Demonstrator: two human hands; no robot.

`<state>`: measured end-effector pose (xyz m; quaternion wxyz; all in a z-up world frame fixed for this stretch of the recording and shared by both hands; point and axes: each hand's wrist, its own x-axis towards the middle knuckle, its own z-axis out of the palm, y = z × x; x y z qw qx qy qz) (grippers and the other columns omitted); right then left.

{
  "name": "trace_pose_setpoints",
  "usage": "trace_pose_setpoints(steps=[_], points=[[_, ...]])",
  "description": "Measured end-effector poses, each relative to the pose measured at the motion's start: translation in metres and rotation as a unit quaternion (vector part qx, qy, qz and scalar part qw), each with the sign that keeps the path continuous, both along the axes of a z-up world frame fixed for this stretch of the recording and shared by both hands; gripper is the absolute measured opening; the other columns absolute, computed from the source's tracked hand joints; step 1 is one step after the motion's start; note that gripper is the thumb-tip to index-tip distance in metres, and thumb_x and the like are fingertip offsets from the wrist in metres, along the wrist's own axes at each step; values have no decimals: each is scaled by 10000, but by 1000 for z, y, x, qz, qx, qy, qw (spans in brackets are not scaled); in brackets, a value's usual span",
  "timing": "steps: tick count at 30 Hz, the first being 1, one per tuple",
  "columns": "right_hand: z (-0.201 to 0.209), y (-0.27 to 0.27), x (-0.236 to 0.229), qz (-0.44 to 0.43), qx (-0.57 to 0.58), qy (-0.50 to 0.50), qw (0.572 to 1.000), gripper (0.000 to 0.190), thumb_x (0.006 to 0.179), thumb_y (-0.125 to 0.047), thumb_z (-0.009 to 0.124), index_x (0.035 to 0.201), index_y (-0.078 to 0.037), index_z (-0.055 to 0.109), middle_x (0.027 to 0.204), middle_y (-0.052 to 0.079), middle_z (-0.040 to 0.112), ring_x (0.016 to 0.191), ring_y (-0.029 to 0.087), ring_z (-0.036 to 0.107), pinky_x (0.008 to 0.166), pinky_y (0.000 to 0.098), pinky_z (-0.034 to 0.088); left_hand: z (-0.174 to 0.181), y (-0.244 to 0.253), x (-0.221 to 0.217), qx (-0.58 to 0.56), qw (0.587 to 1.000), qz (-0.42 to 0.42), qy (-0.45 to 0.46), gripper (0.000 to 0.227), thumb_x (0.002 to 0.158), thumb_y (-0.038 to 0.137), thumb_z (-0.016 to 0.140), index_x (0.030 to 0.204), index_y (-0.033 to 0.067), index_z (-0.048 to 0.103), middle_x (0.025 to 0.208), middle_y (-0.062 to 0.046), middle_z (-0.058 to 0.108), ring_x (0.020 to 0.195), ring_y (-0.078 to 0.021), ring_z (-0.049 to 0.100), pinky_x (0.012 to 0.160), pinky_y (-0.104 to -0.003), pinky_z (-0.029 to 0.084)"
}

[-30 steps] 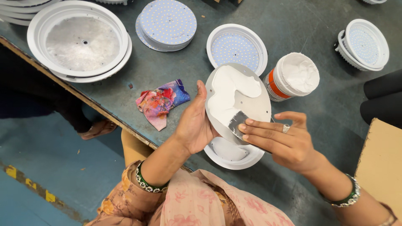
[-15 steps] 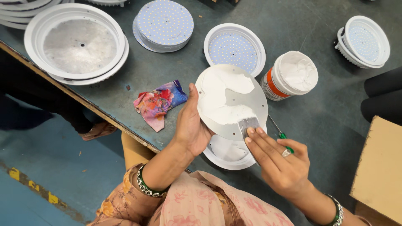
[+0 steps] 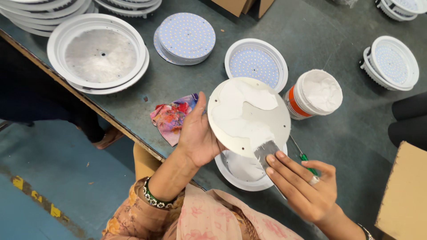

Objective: The person scoops white paste from a container and spreads it onto the underside of circular LED light fixtures using a small spatula. The person handles multiple fixtures one at a time, applying the paste to the interior surface and then placing them aside.

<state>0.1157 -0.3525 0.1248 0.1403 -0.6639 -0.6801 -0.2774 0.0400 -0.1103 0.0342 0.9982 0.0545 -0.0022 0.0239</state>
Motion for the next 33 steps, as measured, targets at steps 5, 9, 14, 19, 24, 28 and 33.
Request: trace_pose_setpoints(steps=[5, 9, 14, 19, 24, 28, 33], points=[[13, 6, 4, 44, 2, -14, 999, 104, 910, -114, 714, 999, -75, 753, 1077, 70, 784, 1080, 173, 730, 855, 288, 437, 10, -12, 1, 13, 999, 40, 0, 744, 1055, 632, 331, 1513, 58, 453, 1474, -136, 548, 1328, -311, 554, 1115, -486, 447], [16, 8, 7, 54, -10, -23, 998, 107, 915, -130, 708, 997, -86, 760, 1079, 61, 788, 1071, 166, 733, 821, 279, 434, 10, -11, 1, 38, 996, 73, 34, 759, 1042, 625, 316, 1509, 44, 455, 1469, -133, 562, 1336, -296, 556, 1141, -447, 434], [12, 1, 7, 62, -18, -11, 998, 110, 930, -122, 695, 1007, -76, 758, 1078, 57, 784, 1082, 174, 731, 816, 273, 448, 3, -9, 2, 40, 998, 46, 36, 769, 1041, 634, 309, 1504, 38, 457, 1467, -139, 561, 1335, -294, 553, 1128, -447, 433], [1, -16, 3, 38, -29, 38, 998, 112, 923, -109, 672, 997, -79, 751, 1067, 58, 791, 1096, 180, 723, 834, 276, 461, -1, -9, 7, 36, 999, 21, 8, 767, 1050, 637, 311, 1511, 40, 453, 1477, -138, 555, 1341, -288, 549, 1134, -446, 434], [-21, -32, -4, 9, 11, 110, 994, 114, 894, -101, 644, 977, -76, 719, 1042, 63, 779, 1086, 196, 731, 877, 305, 468, -5, -8, 7, 51, 999, 10, 13, 752, 1049, 633, 317, 1514, 59, 454, 1473, -121, 557, 1338, -278, 547, 1135, -451, 432], [-33, -42, -4, -27, 42, 92, 994, 109, 903, -16, 687, 977, -92, 713, 1032, 48, 778, 1055, 192, 743, 892, 302, 468, -6, 1, 8, 86, 993, 65, 38, 754, 1046, 615, 309, 1523, 46, 438, 1478, -130, 561, 1352, -283, 547, 1149, -453, 430], [-30, -27, 7, -113, 93, 152, 977, 175, 912, 64, 656, 1054, -27, 704, 1102, 102, 764, 1130, 229, 741, 950, 319, 475, -6, 19, -2, 153, 982, 105, -13, 757, 1054, 603, 297, 1554, 43, 397, 1499, -135, 537, 1366, -294, 542, 1151, -469, 435]])
